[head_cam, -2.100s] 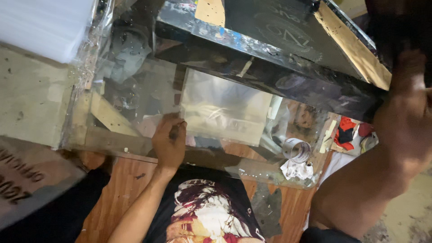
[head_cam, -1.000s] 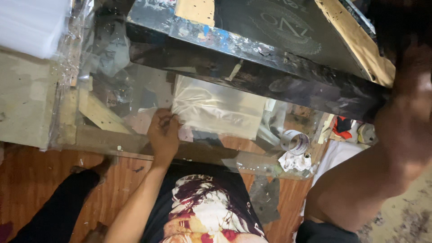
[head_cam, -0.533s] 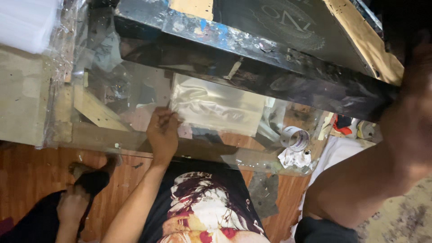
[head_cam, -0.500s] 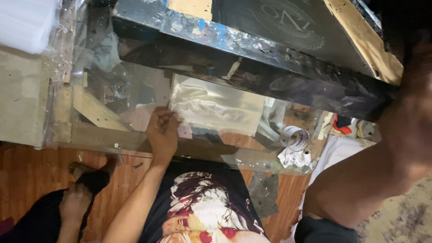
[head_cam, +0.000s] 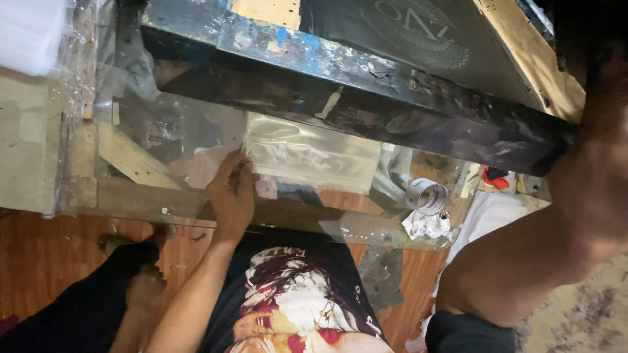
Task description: The person performs screen printing on a white plastic bag using a squeegee to pull black ink across a screen frame. They repeatedly lift the screen to reveal the printed logo and reposition the bag for subsequent prints.
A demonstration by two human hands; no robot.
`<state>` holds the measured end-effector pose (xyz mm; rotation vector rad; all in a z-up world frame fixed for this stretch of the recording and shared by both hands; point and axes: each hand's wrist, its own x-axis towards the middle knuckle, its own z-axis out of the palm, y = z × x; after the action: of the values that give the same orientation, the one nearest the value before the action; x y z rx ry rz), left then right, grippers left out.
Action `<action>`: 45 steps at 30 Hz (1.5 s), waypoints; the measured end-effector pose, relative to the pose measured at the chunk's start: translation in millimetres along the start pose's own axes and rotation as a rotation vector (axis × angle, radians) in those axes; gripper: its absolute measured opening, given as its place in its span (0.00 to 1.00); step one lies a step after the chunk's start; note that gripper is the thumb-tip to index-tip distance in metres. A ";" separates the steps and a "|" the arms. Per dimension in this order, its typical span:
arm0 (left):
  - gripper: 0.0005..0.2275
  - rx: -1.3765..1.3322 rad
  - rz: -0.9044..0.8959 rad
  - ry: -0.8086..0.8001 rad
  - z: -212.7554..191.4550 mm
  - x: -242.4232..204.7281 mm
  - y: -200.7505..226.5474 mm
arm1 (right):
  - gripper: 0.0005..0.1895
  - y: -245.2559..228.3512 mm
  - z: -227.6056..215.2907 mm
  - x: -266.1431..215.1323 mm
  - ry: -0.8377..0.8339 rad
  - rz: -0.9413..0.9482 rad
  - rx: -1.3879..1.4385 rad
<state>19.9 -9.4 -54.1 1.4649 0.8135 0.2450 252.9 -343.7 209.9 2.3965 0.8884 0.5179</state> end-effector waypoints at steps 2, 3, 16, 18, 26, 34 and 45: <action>0.09 0.041 -0.046 -0.017 0.3 1.5 1.7 | 0.20 -1.0 0.9 5.0 0.072 0.031 0.326; 0.09 0.040 -0.047 -0.018 -0.2 1.9 6.3 | 0.20 -1.9 -0.8 8.8 0.070 0.031 0.325; 0.20 0.562 0.283 -0.045 -11.1 7.5 96.2 | 0.04 -31.4 -41.6 63.4 0.392 0.470 1.099; 0.21 0.594 0.264 -0.036 -7.6 10.4 136.7 | 0.18 -25.8 -67.1 96.0 0.386 0.373 1.110; 0.25 -0.446 -0.089 -0.401 10.4 -30.6 257.8 | 0.17 -25.2 -81.5 102.2 0.274 0.249 0.971; 0.25 -0.518 -0.526 -0.276 2.1 -25.8 186.6 | 0.27 -65.5 -53.4 85.1 -0.118 0.122 0.919; 0.27 -0.489 -0.628 -0.194 5.6 -31.0 148.2 | 0.24 -106.4 -0.4 136.0 -0.083 0.007 0.714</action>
<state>48.9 -12.5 94.6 0.7164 0.9334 -0.1660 298.2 -182.0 169.6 3.0216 1.1704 0.0950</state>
